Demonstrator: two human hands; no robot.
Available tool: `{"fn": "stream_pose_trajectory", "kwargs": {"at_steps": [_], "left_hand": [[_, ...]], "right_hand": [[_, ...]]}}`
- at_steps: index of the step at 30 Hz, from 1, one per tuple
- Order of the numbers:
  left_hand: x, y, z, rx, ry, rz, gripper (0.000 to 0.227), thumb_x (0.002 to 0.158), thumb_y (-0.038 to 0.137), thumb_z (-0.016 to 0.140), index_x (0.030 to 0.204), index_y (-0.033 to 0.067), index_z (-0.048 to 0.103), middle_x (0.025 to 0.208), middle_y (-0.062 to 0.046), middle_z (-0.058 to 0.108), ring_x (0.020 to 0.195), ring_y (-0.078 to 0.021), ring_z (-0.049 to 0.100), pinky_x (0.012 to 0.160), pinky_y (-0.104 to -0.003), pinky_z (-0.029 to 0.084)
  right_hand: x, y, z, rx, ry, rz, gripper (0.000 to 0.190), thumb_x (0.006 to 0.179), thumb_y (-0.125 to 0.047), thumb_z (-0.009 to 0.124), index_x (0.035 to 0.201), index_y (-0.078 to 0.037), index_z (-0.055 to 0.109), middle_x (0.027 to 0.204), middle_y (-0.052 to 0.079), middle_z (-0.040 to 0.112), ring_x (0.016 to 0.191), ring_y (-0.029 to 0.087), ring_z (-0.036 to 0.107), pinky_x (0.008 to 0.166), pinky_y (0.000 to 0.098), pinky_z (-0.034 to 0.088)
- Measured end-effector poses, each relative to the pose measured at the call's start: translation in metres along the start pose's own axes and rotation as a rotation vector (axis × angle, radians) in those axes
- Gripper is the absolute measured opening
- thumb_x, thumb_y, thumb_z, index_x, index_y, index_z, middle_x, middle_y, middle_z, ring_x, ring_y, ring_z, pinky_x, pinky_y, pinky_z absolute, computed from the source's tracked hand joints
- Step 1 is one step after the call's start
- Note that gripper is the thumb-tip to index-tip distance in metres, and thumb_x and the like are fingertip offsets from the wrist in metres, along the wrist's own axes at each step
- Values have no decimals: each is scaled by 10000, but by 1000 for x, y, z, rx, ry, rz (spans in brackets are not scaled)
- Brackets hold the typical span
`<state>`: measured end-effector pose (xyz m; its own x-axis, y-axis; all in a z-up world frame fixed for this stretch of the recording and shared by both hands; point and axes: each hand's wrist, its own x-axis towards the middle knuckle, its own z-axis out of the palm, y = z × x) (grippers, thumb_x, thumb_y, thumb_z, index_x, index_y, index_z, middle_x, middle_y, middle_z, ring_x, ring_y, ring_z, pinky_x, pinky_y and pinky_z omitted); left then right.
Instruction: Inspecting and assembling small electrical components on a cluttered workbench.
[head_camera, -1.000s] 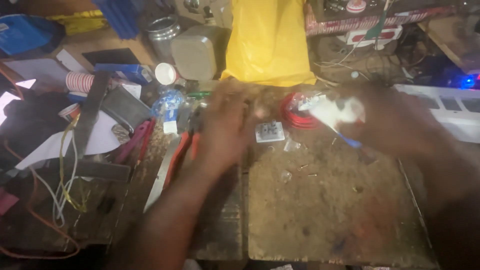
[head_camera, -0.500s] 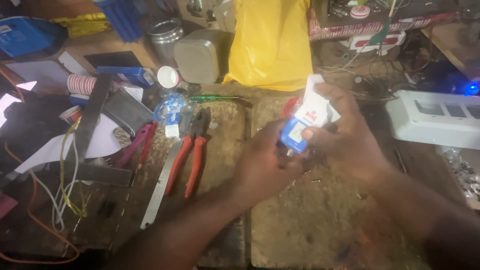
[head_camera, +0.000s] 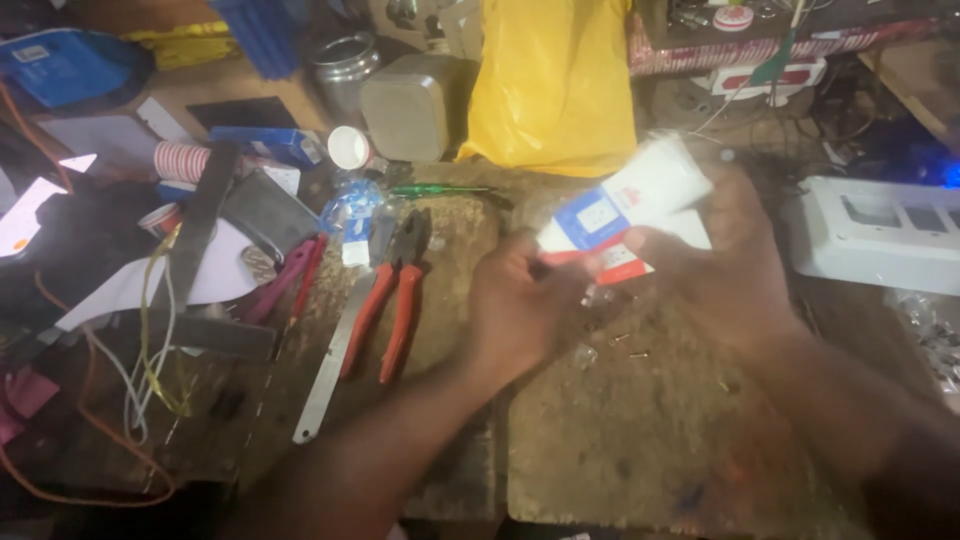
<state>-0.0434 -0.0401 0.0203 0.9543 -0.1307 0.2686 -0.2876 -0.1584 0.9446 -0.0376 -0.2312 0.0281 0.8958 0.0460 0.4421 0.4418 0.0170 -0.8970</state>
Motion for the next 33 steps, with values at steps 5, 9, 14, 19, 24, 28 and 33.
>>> {"fn": "stream_pose_trajectory", "kwargs": {"at_steps": [5,9,14,19,24,28,33], "left_hand": [[5,-7,-3,-489,7,-205,222,814,173,848,866,14,702,746,-33,685,675,-111,630,631,-346,558],[11,-21,-16,237,84,-12,436,914,301,811,732,-29,592,680,-172,588,593,-222,549,569,-400,468],[49,-27,-104,832,476,191,223,902,278,751,1012,95,689,951,-138,723,889,-342,703,766,-477,535],[49,-20,-167,1218,621,43,515,808,295,823,1238,139,586,1109,-136,704,1011,-407,685,850,-547,521],[54,-28,-175,1113,345,-438,885,804,270,758,1530,216,254,1196,-263,654,1097,-466,640,919,-554,506],[64,-51,-183,1126,380,-387,754,911,242,628,1565,170,261,1170,-293,676,1088,-479,652,928,-573,491],[65,-41,-168,835,369,-86,349,990,243,553,1277,59,629,1110,-256,703,1011,-430,663,858,-546,510]], "right_hand": [[-4,-9,3,-183,57,-73,434,907,-23,706,1300,-3,524,1183,67,672,1071,116,656,913,280,541],[7,-8,-29,-278,144,0,430,934,-12,662,1353,-13,561,1179,47,696,1049,109,655,899,274,531],[13,-9,-45,150,36,-12,391,1003,-34,623,1388,9,567,1218,45,677,1058,111,651,910,268,526],[18,12,-49,46,60,61,347,1002,-49,623,1327,25,527,1197,70,672,1038,119,639,843,290,503],[22,8,-52,-93,30,-73,377,1014,-48,602,1382,-5,529,1245,58,639,1112,103,611,955,272,506],[26,12,-53,96,66,65,404,970,-31,596,1370,-12,544,1207,50,639,1081,117,636,911,286,522],[19,3,-42,-116,64,309,383,1022,-79,636,1398,-21,591,999,176,673,745,261,586,645,448,455]]}}
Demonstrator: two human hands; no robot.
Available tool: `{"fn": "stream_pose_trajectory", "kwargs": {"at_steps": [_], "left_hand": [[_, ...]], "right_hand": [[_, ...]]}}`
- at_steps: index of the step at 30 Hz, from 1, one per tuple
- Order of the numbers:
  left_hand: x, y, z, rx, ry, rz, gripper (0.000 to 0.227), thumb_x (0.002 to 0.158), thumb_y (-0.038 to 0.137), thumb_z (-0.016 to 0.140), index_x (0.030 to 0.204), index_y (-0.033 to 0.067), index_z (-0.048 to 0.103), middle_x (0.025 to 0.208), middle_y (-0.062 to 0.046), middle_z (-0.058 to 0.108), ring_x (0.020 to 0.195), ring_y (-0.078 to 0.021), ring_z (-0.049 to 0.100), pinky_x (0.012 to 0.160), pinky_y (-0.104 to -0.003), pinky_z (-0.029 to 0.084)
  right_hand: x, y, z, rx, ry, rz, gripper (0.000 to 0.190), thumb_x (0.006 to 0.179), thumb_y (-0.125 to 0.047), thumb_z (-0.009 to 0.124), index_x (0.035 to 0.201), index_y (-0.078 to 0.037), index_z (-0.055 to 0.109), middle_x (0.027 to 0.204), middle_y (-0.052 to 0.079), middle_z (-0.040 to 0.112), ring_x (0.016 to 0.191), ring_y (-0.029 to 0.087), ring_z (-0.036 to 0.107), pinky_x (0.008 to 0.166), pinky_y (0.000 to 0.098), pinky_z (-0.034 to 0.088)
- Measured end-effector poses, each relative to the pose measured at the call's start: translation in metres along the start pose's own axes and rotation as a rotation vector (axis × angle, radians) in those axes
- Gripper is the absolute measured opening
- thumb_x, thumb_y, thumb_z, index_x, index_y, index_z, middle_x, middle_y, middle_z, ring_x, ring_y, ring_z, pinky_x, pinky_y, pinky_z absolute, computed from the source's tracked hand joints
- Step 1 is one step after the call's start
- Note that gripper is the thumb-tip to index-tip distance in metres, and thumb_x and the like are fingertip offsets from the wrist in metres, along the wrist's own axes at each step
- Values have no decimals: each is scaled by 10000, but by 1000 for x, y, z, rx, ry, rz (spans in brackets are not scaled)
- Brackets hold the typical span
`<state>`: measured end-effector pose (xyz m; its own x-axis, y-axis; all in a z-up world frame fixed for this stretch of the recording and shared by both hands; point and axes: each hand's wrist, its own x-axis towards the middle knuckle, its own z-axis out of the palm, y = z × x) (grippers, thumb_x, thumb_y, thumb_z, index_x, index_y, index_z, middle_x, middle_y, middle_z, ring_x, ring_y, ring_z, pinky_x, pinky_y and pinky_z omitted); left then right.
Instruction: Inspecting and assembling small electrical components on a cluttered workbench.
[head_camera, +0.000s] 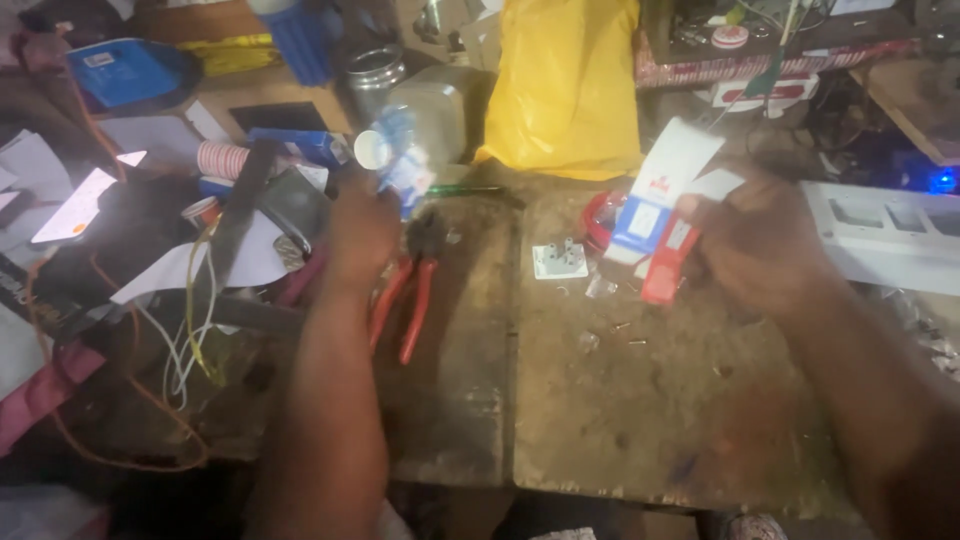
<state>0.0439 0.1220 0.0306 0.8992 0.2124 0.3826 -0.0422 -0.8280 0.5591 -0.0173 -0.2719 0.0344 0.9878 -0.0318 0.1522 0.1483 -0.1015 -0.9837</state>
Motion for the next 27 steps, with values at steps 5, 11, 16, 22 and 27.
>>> {"fn": "stream_pose_trajectory", "kwargs": {"at_steps": [5,11,16,22,27], "left_hand": [[-42,66,16,-537,-313,137,319,959,170,536,1240,83,659,958,-139,729,798,-219,701,659,-398,564],[-81,99,26,-493,-673,441,298,950,129,586,1226,102,695,815,-70,701,708,-135,648,667,-329,543],[-84,103,24,-418,-787,567,287,930,189,671,1198,94,706,767,-46,681,666,-107,605,649,-300,524],[-77,102,24,-676,-785,527,375,929,235,688,1269,81,657,983,22,683,787,-66,590,691,-261,523],[-49,64,58,-635,-562,261,408,936,258,689,1304,86,653,1064,-64,736,896,-120,702,792,-290,575]], "right_hand": [[-7,1,12,11,-211,-12,330,974,-129,631,1289,-30,640,1016,146,732,857,218,692,798,393,566],[-13,0,28,90,-510,-51,473,881,-153,667,1345,-113,588,1102,100,760,997,218,776,843,373,628],[-15,13,28,-267,-433,-276,399,874,-105,730,1260,-52,641,1186,108,697,1074,189,695,834,375,605],[-9,6,-11,-283,-49,-145,553,871,-102,741,1359,-18,496,1124,135,704,921,213,692,696,390,574],[-4,21,-81,-314,-21,-154,507,888,-110,731,1339,-22,517,1119,129,711,933,206,694,722,380,572]]}}
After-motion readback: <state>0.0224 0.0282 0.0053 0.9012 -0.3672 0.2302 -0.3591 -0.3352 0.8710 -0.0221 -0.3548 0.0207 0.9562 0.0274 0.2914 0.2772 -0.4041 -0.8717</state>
